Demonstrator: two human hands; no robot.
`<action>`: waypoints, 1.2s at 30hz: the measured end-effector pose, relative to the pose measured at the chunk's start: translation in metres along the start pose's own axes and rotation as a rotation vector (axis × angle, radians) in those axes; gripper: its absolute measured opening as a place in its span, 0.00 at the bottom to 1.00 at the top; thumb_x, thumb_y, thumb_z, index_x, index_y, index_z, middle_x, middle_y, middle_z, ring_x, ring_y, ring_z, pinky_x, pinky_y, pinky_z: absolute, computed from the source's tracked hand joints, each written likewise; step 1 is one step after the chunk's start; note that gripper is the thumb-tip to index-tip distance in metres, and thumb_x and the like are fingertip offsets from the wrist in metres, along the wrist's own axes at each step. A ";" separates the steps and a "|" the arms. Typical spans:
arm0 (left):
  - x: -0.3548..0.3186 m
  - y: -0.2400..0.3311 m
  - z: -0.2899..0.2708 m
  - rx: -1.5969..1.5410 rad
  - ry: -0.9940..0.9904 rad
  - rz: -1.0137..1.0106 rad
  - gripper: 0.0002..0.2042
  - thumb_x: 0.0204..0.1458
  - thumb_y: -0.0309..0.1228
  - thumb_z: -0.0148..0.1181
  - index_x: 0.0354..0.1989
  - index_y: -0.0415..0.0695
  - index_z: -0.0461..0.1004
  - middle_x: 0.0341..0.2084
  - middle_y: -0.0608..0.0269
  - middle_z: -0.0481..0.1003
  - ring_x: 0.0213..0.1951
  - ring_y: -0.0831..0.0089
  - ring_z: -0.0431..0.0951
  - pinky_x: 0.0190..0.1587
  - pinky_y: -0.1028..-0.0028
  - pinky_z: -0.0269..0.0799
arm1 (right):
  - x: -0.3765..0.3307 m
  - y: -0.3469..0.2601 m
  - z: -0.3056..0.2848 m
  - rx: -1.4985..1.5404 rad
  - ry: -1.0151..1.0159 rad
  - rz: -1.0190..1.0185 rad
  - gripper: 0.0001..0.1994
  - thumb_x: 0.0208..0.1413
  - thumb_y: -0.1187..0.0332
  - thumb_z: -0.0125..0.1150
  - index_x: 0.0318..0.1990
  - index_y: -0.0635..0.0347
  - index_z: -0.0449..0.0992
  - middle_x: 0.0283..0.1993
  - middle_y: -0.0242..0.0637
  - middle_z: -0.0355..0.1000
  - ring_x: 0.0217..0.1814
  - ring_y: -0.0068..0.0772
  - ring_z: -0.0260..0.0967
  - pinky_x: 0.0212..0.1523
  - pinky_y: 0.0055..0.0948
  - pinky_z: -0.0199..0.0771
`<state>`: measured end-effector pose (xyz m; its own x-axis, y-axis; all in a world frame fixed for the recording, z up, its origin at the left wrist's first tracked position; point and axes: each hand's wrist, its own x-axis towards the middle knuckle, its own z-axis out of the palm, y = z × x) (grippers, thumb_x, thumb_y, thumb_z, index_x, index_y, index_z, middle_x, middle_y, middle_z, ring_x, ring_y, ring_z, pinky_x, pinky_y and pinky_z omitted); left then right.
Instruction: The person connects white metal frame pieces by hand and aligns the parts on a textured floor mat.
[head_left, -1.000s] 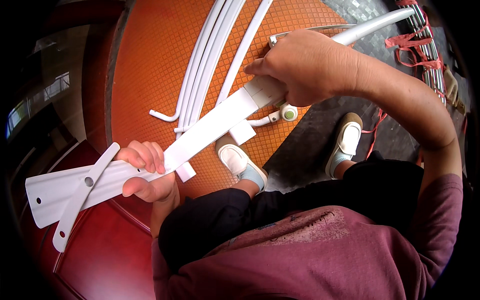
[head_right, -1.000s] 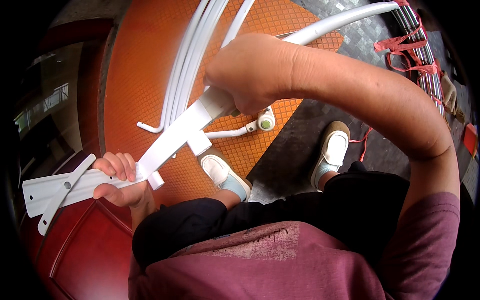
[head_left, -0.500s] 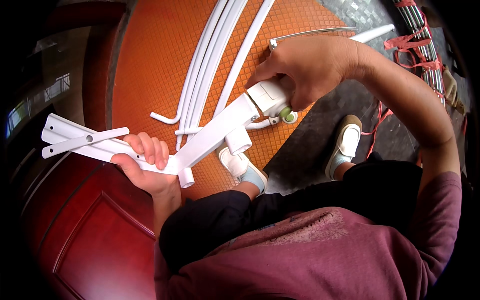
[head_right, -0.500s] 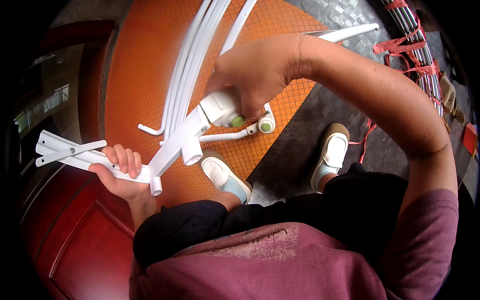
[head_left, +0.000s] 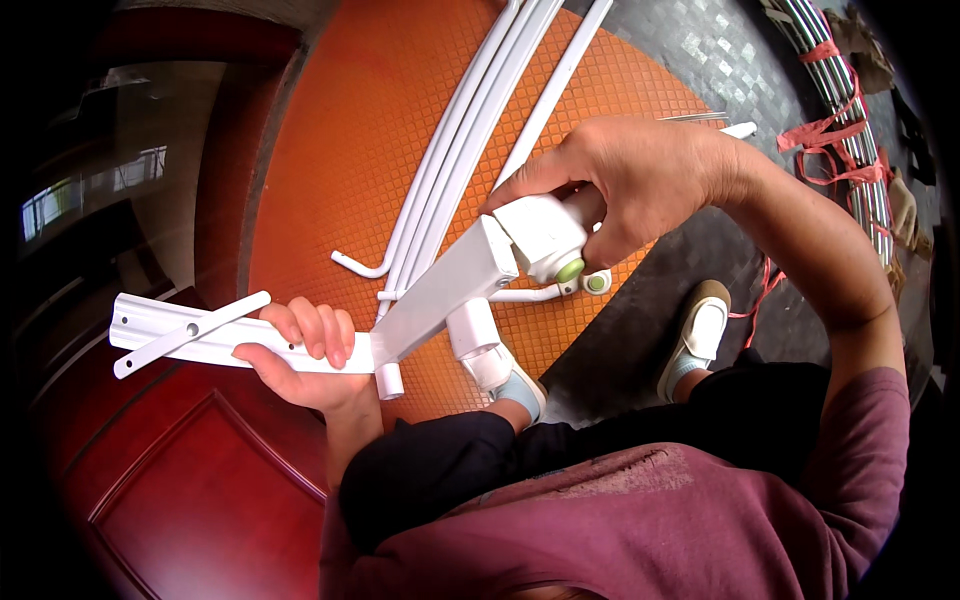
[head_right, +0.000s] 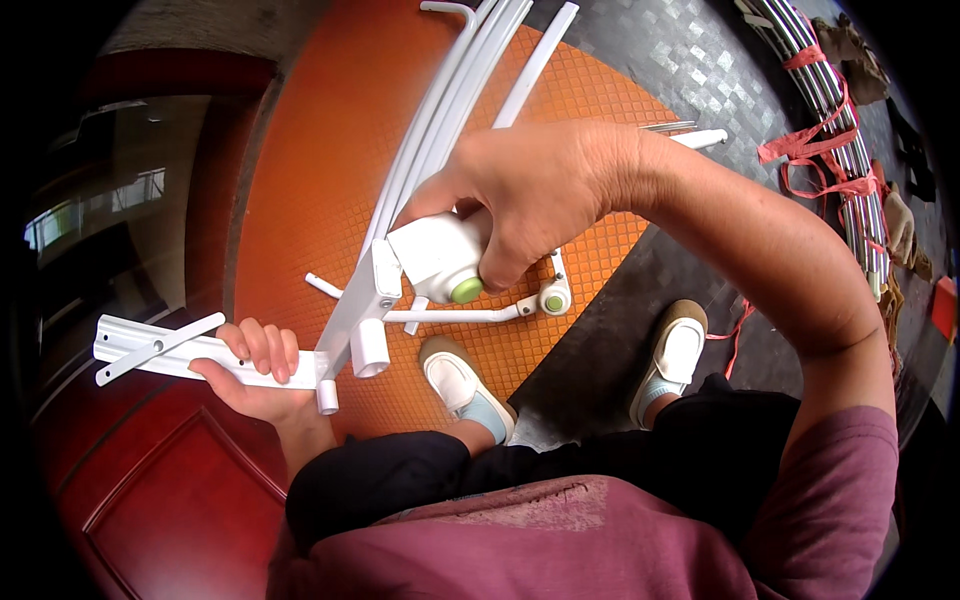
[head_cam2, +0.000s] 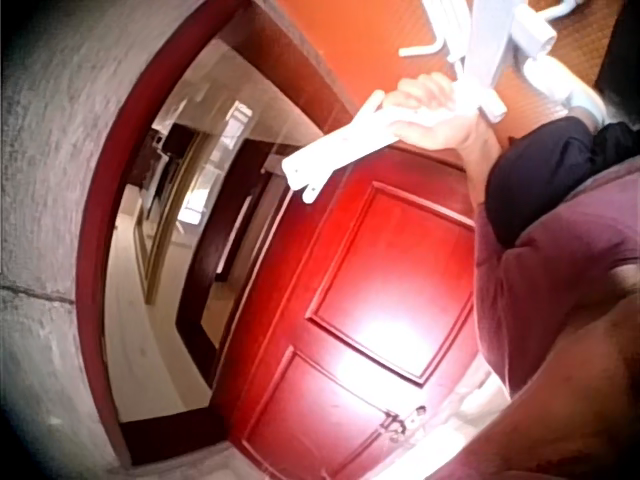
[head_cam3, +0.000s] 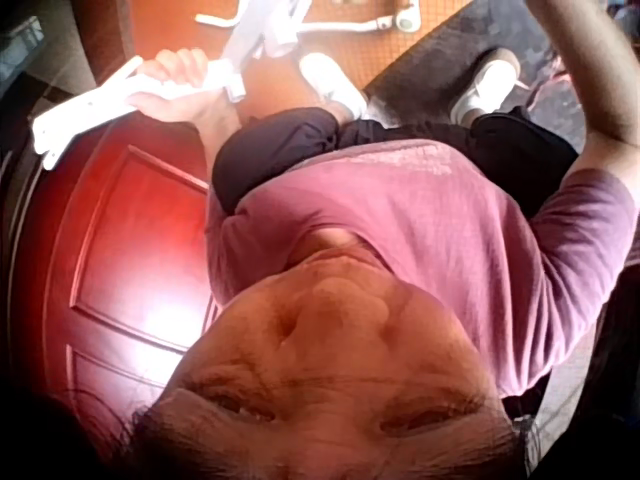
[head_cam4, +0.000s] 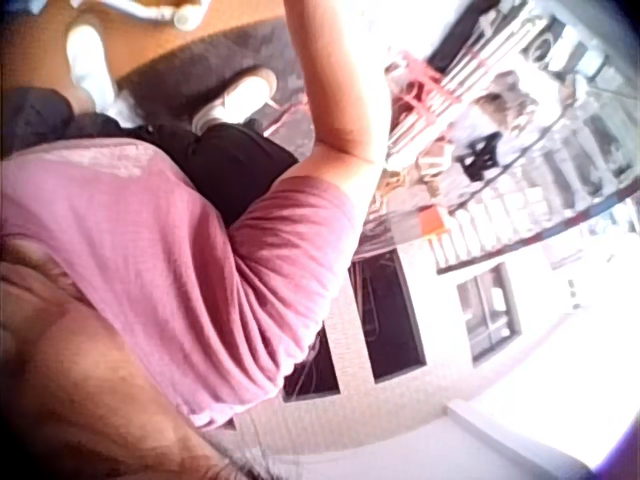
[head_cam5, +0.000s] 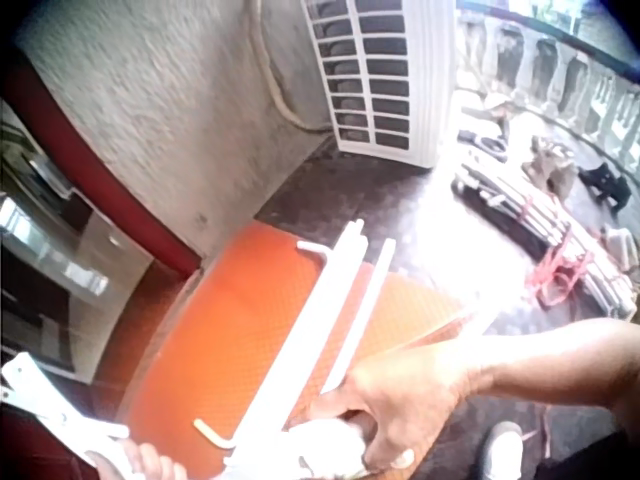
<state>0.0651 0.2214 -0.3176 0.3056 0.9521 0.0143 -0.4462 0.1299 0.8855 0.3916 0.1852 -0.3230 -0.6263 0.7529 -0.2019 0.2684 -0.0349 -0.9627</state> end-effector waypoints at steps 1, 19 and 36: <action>0.001 0.001 -0.001 -0.001 -0.001 0.007 0.26 0.59 0.57 0.35 0.23 0.46 0.61 0.11 0.69 0.57 0.09 0.82 0.54 0.11 0.84 0.53 | 0.002 0.002 0.001 0.027 0.018 -0.032 0.30 0.33 0.77 0.61 0.52 0.66 0.69 0.35 0.40 0.76 0.36 0.27 0.74 0.37 0.24 0.75; -0.002 0.009 -0.013 -0.053 0.005 -0.022 0.24 0.57 0.58 0.39 0.25 0.48 0.60 0.13 0.70 0.59 0.11 0.82 0.56 0.14 0.84 0.53 | 0.011 0.005 0.002 0.403 -0.081 0.134 0.32 0.33 0.81 0.65 0.54 0.62 0.69 0.42 0.36 0.74 0.43 0.24 0.71 0.47 0.25 0.73; -0.001 0.004 -0.014 -0.057 0.032 -0.012 0.24 0.56 0.57 0.42 0.22 0.48 0.61 0.12 0.69 0.60 0.10 0.82 0.59 0.13 0.84 0.58 | 0.017 0.011 0.013 0.382 -0.065 0.111 0.29 0.33 0.79 0.63 0.52 0.64 0.70 0.38 0.36 0.74 0.39 0.25 0.72 0.39 0.23 0.74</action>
<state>0.0511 0.2247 -0.3205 0.2841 0.9587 -0.0119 -0.4903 0.1560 0.8575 0.3745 0.1890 -0.3392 -0.6572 0.6883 -0.3072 0.0526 -0.3646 -0.9297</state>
